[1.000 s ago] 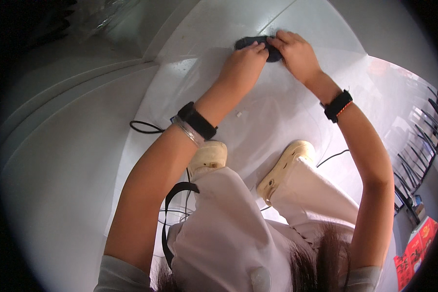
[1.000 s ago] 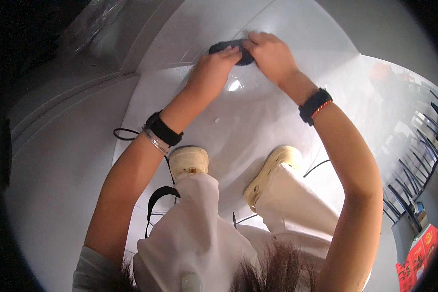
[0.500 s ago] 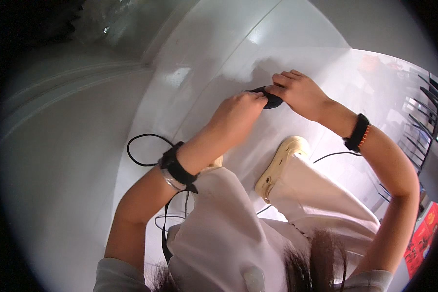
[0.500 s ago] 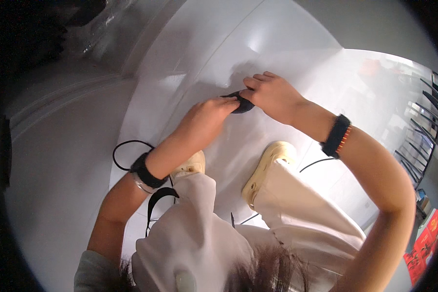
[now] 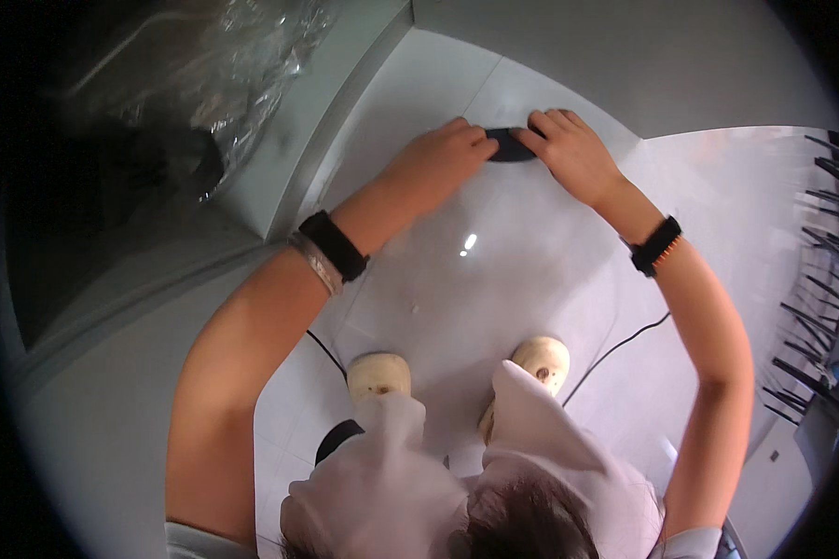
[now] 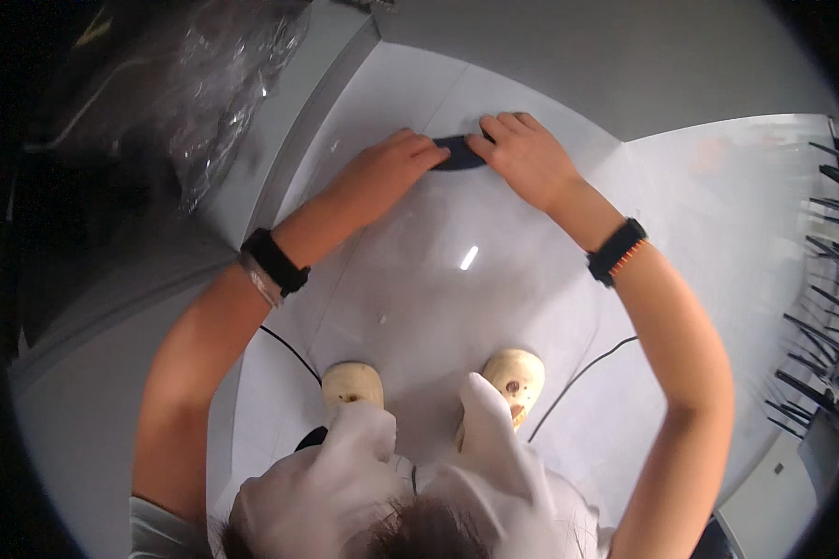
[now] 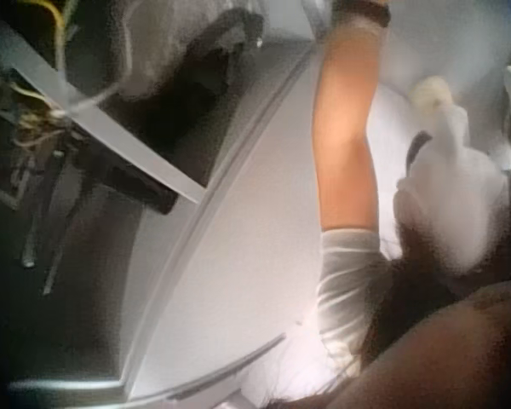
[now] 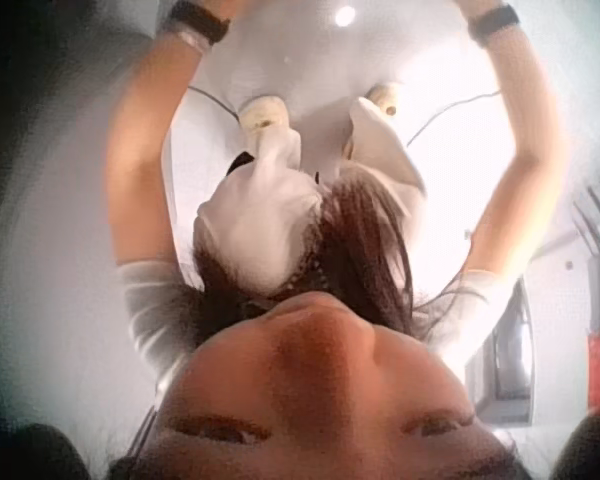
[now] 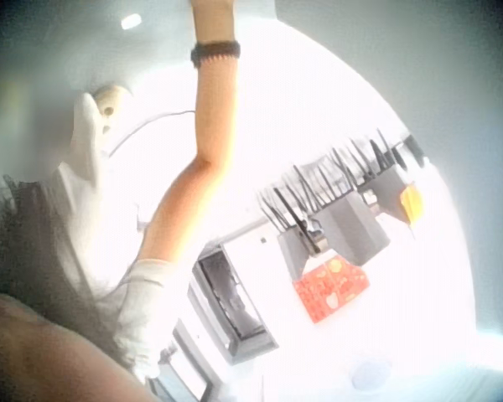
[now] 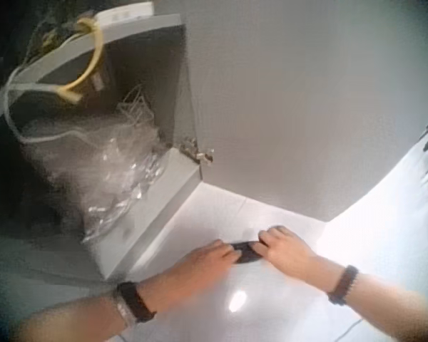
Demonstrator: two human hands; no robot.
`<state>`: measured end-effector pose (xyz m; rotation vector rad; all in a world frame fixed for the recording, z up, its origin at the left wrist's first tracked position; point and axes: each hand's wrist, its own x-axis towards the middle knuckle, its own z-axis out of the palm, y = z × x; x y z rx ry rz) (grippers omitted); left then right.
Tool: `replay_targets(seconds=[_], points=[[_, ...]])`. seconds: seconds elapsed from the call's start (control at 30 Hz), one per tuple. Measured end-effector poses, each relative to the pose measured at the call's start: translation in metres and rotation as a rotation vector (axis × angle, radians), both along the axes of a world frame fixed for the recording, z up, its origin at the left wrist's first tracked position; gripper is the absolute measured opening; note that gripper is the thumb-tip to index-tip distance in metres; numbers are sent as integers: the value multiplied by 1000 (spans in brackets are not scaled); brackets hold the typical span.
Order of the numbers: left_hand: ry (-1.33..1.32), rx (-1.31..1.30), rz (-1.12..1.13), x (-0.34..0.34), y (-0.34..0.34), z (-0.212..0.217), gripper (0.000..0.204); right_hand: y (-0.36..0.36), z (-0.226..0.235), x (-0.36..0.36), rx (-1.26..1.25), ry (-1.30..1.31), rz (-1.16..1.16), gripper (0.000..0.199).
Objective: The person wipes a portion of the floor with a cloth and then moves several bottles and containers from a cabinet to a counter.
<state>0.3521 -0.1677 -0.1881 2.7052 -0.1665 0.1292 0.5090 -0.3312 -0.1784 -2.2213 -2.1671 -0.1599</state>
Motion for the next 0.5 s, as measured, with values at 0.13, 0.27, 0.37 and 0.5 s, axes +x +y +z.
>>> replay_targets(seconds=[0.13, 0.27, 0.37, 0.5], points=[[-17, 74, 17, 46, 30, -14, 40, 28, -41, 39, 110, -123, -53, 17], [-42, 237, -7, 84, 43, -24, 47, 42, -59, 63, 61, -68, -215, 19], [-56, 277, -25, 101, 43, -43, 45, 40, -76, 70, 51, -121, -207, 19], [-6, 277, -6, 119, 35, -59, 41, 37, -88, 70, -52, -110, -275, 44]])
